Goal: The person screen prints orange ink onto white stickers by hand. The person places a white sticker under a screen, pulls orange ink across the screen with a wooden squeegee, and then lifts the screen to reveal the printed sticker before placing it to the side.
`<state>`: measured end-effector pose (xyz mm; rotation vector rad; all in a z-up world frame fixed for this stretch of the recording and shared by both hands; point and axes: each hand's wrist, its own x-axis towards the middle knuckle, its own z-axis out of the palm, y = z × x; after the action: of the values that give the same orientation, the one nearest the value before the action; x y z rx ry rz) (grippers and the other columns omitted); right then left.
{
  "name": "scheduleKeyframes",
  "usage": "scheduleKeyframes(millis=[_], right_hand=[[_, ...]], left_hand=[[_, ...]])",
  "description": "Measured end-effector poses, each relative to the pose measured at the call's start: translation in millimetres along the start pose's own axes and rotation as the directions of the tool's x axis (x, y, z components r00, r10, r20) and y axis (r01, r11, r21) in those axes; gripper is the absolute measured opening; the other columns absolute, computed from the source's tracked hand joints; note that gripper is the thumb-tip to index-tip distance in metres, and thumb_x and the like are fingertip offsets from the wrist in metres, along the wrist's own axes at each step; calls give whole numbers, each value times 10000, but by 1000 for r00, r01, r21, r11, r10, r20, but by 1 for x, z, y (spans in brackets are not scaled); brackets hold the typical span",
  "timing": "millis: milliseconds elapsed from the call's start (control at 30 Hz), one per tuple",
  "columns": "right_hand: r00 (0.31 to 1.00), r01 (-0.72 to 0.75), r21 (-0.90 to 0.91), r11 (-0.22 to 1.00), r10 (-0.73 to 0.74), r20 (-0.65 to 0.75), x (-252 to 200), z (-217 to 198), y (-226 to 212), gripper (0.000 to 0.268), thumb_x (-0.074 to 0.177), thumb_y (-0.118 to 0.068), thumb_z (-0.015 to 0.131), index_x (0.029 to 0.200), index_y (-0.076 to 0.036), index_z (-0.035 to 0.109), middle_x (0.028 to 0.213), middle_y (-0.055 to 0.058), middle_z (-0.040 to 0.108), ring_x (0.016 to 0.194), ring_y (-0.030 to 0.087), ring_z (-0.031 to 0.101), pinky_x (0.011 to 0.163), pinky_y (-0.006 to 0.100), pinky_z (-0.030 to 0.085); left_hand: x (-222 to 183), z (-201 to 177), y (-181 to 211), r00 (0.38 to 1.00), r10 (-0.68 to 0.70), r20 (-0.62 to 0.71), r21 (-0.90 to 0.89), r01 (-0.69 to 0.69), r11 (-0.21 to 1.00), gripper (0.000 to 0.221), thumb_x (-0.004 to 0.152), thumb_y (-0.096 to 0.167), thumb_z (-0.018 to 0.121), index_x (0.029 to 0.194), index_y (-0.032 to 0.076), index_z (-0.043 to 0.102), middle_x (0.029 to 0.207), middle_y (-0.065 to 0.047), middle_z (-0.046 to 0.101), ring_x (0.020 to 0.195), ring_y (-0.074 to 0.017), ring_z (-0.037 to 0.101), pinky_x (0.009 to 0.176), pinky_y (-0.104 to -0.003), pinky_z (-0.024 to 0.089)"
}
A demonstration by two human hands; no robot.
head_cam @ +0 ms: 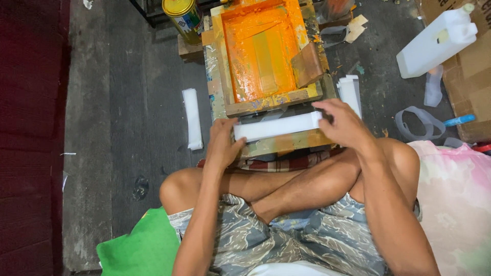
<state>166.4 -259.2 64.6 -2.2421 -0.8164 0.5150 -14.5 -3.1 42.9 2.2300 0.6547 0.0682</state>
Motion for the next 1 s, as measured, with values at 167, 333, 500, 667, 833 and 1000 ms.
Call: scheduleKeyframes(millis=[167, 333, 500, 667, 833, 1000], right_hand=[[983, -14, -188, 982, 47, 175, 13, 20, 18, 669, 828, -75, 632, 1493, -88, 567, 1440, 192, 544, 1287, 412, 489, 1044, 518, 472], [991, 21, -201, 979, 6, 132, 22, 38, 44, 593, 855, -48, 625, 1448, -79, 619, 1348, 214, 574, 1184, 423, 505, 961, 501, 498], [987, 11, -192, 981, 20, 159, 23, 39, 51, 595, 860, -61, 640, 1454, -76, 611, 1348, 185, 567, 1212, 377, 498, 995, 464, 486], [993, -27, -34, 999, 30, 114, 9, 15, 25, 655, 830, 4, 605, 1483, -37, 566, 1385, 254, 546, 1230, 434, 528, 1015, 495, 492], [1000, -4, 68, 998, 5, -17, 18, 22, 59, 537, 872, 3, 561, 1402, -32, 639, 1266, 240, 620, 1124, 406, 655, 907, 487, 563], [998, 29, 100, 995, -22, -65, 18, 24, 58, 472, 883, -5, 545, 1336, -10, 677, 1201, 248, 671, 1041, 414, 695, 862, 498, 570]], left_hand=[[6, 17, -12, 988, 101, 115, 145, -117, 983, 576, 838, 11, 750, 1392, -16, 596, 1364, -222, 534, 1329, -451, 451, 1076, -588, 448], [19, 33, -38, 982, 151, 109, 244, -174, 954, 606, 853, -26, 714, 1437, 49, 571, 1277, -162, 571, 1212, -333, 506, 1013, -441, 507], [19, 34, -37, 983, 157, 100, 225, -176, 958, 603, 853, -26, 716, 1435, 50, 575, 1251, -173, 564, 1196, -340, 505, 1002, -435, 506], [11, 23, -32, 993, 103, 57, 95, -108, 990, 618, 862, -23, 726, 1452, 17, 548, 1293, -212, 536, 1250, -378, 497, 1023, -476, 493], [7, 22, -36, 996, 84, 20, 6, -84, 996, 552, 879, -23, 722, 1409, -16, 568, 1226, -220, 538, 1201, -398, 535, 974, -479, 531], [3, 19, -29, 997, 73, 8, -20, -73, 997, 542, 887, -6, 740, 1402, -40, 572, 1209, -222, 527, 1200, -387, 557, 965, -465, 551]])
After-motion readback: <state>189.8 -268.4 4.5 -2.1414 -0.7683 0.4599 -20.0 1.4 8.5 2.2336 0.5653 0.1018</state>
